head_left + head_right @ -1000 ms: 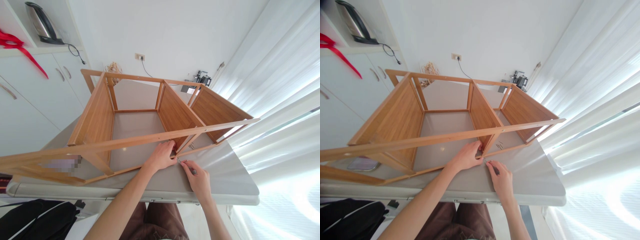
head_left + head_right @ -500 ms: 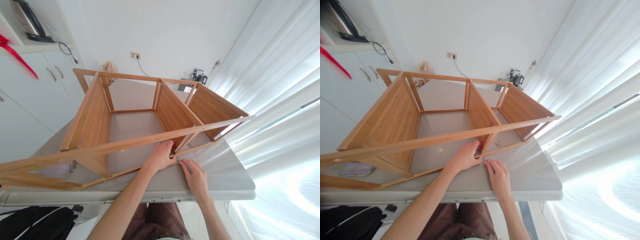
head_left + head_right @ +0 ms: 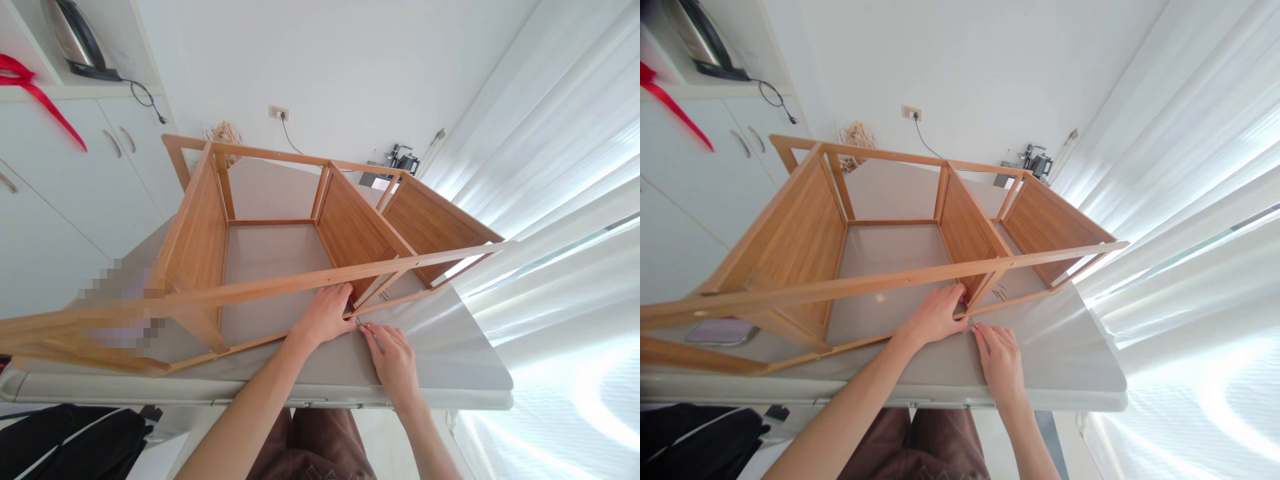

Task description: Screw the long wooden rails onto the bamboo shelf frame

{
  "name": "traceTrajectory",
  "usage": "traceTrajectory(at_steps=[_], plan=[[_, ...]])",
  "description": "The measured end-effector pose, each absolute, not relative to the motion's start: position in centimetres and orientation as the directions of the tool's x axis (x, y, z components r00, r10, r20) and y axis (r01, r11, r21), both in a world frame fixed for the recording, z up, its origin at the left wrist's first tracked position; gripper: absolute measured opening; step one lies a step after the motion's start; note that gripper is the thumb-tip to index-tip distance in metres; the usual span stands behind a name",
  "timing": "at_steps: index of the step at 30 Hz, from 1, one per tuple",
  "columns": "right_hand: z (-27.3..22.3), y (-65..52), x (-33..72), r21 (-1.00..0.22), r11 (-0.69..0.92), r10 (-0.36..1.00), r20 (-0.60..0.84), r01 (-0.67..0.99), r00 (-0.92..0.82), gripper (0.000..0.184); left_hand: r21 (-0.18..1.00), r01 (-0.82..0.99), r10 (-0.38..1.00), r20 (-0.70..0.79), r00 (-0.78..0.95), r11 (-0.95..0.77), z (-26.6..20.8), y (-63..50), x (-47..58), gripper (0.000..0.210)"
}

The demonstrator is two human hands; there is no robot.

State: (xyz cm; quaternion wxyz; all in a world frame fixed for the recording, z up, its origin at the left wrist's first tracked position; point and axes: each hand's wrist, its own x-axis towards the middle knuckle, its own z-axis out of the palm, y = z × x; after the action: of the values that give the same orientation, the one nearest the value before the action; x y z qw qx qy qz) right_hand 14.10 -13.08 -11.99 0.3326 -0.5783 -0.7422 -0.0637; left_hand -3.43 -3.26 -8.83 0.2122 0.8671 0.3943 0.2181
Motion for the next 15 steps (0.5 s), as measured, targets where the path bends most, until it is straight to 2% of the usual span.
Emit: traceTrajectory(at_steps=[5, 8, 11, 15], plan=[[-10.8, -13.1, 13.7, -0.156, 0.351, 0.831, 0.507, 0.923, -0.231, 0.015, 0.544, 0.602, 0.785, 0.192, 0.59, -0.585, -8.8, -3.2, -3.4, 0.025], [-10.6, -13.1, 13.6, -0.139, 0.338, 0.837, 0.497, 0.931, -0.23, 0.017, 0.543, 0.593, 0.779, 0.206, 0.592, -0.594, -8.9, -3.2, -3.4, 0.027], [-11.1, -13.0, 13.7, -0.214, 0.3, 0.844, 0.514, 0.93, -0.154, 0.019, 0.539, 0.58, 0.77, 0.229, 0.596, -0.61, -9.1, -3.2, -3.5, 0.028], [-11.7, -13.0, 13.7, -0.423, 0.154, 0.881, 0.469, 0.893, 0.07, 0.025, 0.529, 0.576, 0.763, 0.253, 0.594, -0.623, -9.2, -3.2, -3.6, 0.028]])
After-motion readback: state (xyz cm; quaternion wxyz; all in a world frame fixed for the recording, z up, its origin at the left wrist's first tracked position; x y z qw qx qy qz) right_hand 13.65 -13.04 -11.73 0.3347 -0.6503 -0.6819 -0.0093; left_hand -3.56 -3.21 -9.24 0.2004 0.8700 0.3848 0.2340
